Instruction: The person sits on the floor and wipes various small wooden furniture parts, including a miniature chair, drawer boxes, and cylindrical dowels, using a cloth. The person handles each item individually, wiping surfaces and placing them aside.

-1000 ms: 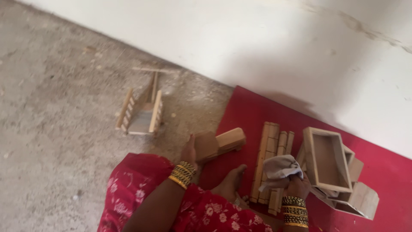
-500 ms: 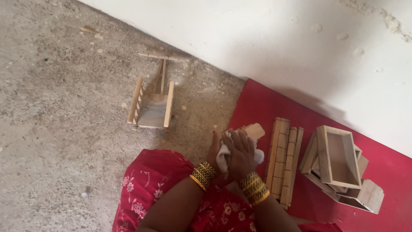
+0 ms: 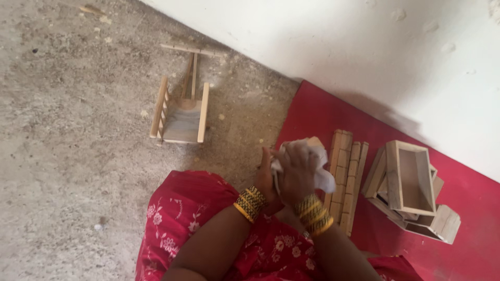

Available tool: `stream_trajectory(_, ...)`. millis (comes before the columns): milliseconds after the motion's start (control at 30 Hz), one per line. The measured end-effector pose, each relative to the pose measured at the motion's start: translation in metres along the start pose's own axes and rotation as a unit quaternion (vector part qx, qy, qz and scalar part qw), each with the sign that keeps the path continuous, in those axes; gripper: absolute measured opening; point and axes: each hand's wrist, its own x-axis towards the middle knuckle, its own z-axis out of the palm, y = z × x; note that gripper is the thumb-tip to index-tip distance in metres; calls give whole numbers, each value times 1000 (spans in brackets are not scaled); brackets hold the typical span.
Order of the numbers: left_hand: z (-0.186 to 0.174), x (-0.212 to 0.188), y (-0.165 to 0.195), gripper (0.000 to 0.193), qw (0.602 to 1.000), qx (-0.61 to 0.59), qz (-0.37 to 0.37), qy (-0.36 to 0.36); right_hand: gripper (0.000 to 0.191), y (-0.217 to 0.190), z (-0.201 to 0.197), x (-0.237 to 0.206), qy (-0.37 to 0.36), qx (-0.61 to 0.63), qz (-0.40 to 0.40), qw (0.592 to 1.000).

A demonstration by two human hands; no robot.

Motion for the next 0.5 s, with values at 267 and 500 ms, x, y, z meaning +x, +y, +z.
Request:
stream_trajectory(267,-20,3,-9,87,1000,-4,15,27,58,22,3,56,-255,65,168,950)
stream_trajectory(500,-50,30,-14,60,926,185,121,307,64,110,24,14,-301,-89,152,937)
